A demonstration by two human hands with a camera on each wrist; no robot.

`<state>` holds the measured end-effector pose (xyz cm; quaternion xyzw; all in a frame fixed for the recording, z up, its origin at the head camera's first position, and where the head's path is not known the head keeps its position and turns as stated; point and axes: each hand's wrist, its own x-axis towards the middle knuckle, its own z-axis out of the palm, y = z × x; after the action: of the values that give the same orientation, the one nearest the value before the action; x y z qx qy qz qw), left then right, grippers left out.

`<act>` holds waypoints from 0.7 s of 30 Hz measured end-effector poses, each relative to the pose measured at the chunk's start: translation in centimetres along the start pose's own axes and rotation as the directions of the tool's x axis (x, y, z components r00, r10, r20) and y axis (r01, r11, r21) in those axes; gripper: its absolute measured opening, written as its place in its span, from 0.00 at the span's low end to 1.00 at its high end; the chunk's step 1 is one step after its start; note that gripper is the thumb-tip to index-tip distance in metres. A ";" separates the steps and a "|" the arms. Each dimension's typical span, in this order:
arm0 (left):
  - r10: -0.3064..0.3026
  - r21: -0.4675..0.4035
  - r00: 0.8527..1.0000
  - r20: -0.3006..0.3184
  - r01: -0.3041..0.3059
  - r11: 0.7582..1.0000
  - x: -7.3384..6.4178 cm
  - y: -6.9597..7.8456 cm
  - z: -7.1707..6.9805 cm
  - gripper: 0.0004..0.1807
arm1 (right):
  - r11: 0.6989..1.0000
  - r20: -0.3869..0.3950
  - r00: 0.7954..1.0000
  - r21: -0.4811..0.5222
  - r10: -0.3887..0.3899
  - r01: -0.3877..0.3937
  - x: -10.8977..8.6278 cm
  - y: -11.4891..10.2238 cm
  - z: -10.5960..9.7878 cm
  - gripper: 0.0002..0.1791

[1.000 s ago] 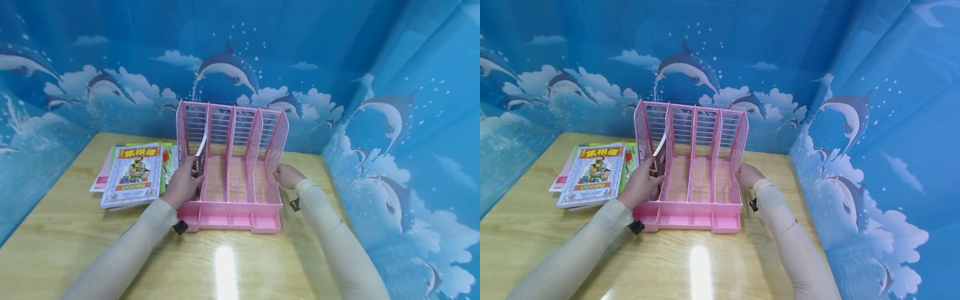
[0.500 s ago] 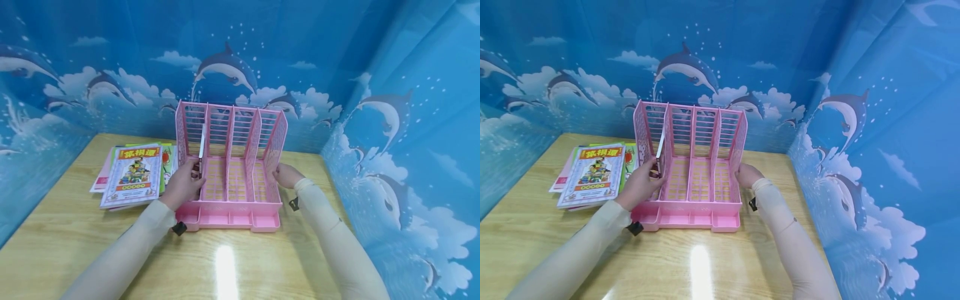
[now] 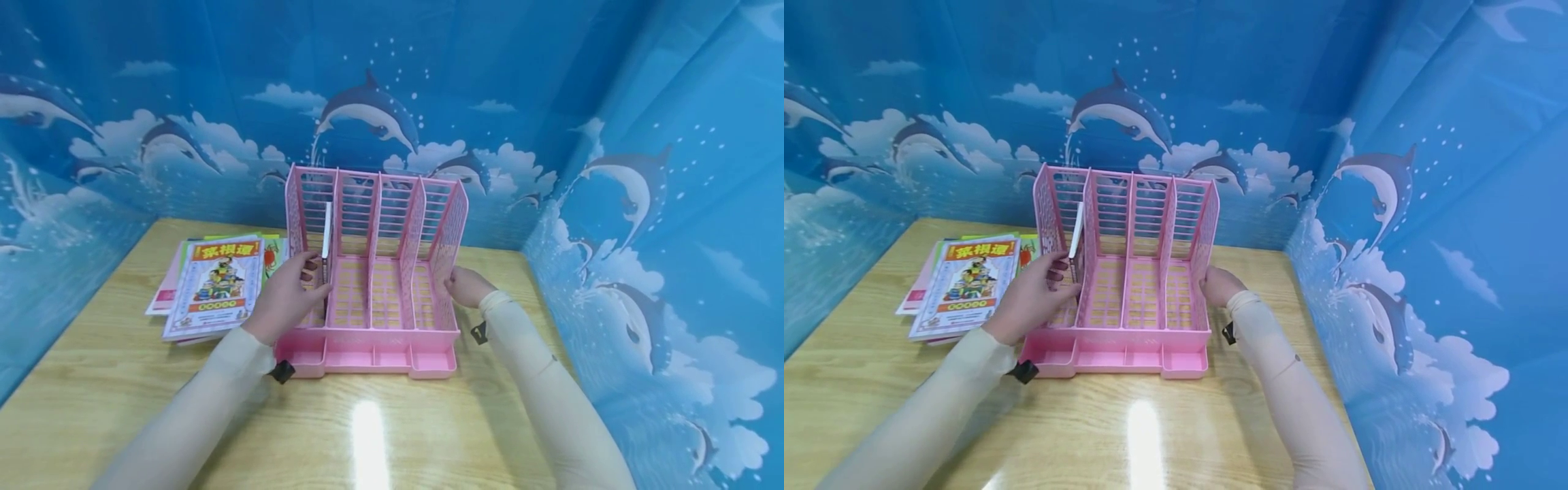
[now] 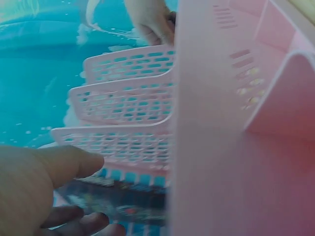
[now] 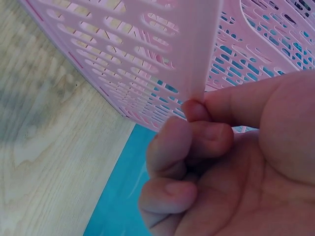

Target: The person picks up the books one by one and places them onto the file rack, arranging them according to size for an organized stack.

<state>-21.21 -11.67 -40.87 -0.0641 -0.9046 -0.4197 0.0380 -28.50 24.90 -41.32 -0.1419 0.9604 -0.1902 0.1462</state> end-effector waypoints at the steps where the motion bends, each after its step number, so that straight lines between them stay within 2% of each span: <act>1: 0.004 0.018 1.000 -0.006 -0.004 1.000 -0.2 0.1 -0.4 0.39 | 1.000 0.002 1.000 0.002 0.002 -0.002 0.0 0.0 0.0 0.27; 7: -0.017 0.115 0.999 -0.049 0.023 0.993 -0.9 0.6 -3.0 0.45 | 1.000 0.012 1.000 0.005 0.007 -0.007 0.0 -0.2 -0.2 0.27; 13: -0.004 0.140 0.997 -0.073 0.014 0.990 -1.0 0.5 -4.6 0.48 | 1.000 0.018 1.000 0.004 0.020 -0.020 -0.2 -0.3 -0.3 0.27; 21: -0.084 0.219 0.991 -0.107 0.106 0.970 -1.1 0.0 -6.8 0.52 | 1.000 0.011 1.000 -0.011 0.010 -0.010 -0.1 -0.2 -0.2 0.26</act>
<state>-20.05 -16.89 -36.61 0.0043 -0.9453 -0.3188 0.0690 -28.43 24.83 -41.07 -0.1389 0.9613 -0.1832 0.1518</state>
